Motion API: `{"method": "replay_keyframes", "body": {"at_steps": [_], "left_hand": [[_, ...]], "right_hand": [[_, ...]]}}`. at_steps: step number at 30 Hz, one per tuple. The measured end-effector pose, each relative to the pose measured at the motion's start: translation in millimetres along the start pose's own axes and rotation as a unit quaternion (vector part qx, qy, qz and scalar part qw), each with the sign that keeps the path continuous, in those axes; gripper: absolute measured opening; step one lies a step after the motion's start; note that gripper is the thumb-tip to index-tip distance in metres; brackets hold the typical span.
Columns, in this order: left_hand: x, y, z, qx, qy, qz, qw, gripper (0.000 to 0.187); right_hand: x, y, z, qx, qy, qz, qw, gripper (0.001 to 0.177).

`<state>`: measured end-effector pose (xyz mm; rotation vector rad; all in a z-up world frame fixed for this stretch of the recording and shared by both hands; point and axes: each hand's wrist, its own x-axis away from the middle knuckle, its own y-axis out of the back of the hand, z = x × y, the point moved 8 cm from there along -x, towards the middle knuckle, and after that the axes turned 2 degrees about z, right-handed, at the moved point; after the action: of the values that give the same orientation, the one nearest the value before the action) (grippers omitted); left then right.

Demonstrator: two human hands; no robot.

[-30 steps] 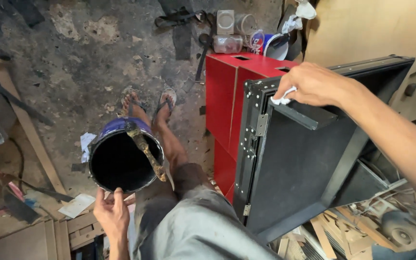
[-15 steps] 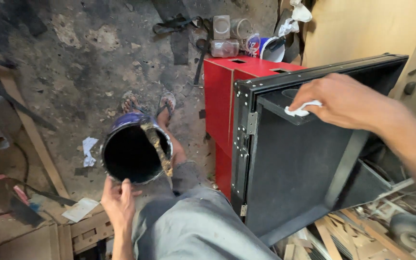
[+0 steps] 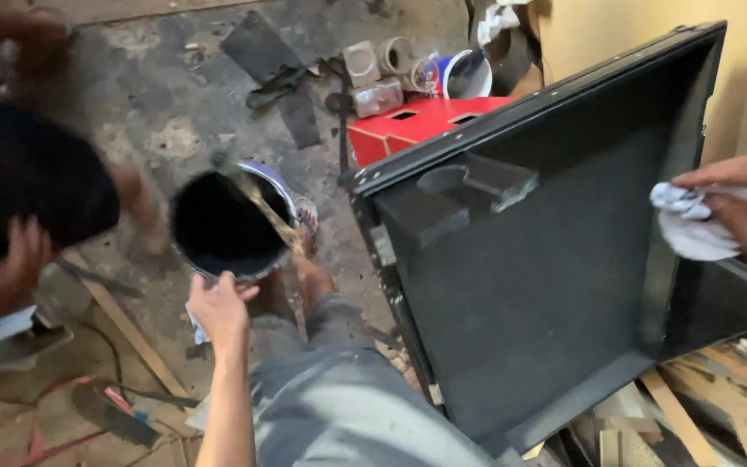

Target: The person paints the edges and corners of a black cabinet using a paintbrush and black paint, then wipes the painted areas with a white cloth. The person repeats this process on different sections of the cabinet.

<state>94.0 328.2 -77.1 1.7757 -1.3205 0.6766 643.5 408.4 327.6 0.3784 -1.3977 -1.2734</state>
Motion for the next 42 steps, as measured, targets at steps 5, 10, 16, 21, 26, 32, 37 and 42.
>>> {"method": "replay_keyframes", "body": {"at_steps": [5,10,16,21,26,32,37,42], "left_hand": [[-90,-48,-27,0.118,-0.085,-0.036,0.989,0.013],[-158,-62,-29,0.088,-0.065,-0.059,0.992,0.022],[-179,-68,-51,0.083,-0.037,-0.046,0.995,0.030],[-173,-66,-48,0.091,0.001,-0.043,0.995,0.016],[-162,-63,-57,0.074,-0.010,-0.031,0.997,0.018],[-168,-50,-49,0.083,-0.042,-0.002,0.996,0.015],[-171,-41,-61,0.039,-0.040,-0.023,0.998,0.015],[-170,-39,-79,0.029,-0.035,-0.026,0.999,0.012]], "right_hand": [[-59,-9,82,0.034,0.089,0.007,0.995,0.026],[-145,-65,97,0.032,0.035,0.161,0.986,0.029],[-198,-152,77,0.079,0.026,0.383,0.920,0.031],[-187,-186,76,0.106,0.054,0.471,0.874,0.042],[-156,-176,80,0.068,0.106,0.461,0.878,0.055],[-111,-126,93,0.097,0.183,0.411,0.888,0.068],[-98,-64,85,0.106,0.123,0.380,0.911,0.062],[-136,-106,103,0.140,0.170,0.292,0.931,0.061]]}}
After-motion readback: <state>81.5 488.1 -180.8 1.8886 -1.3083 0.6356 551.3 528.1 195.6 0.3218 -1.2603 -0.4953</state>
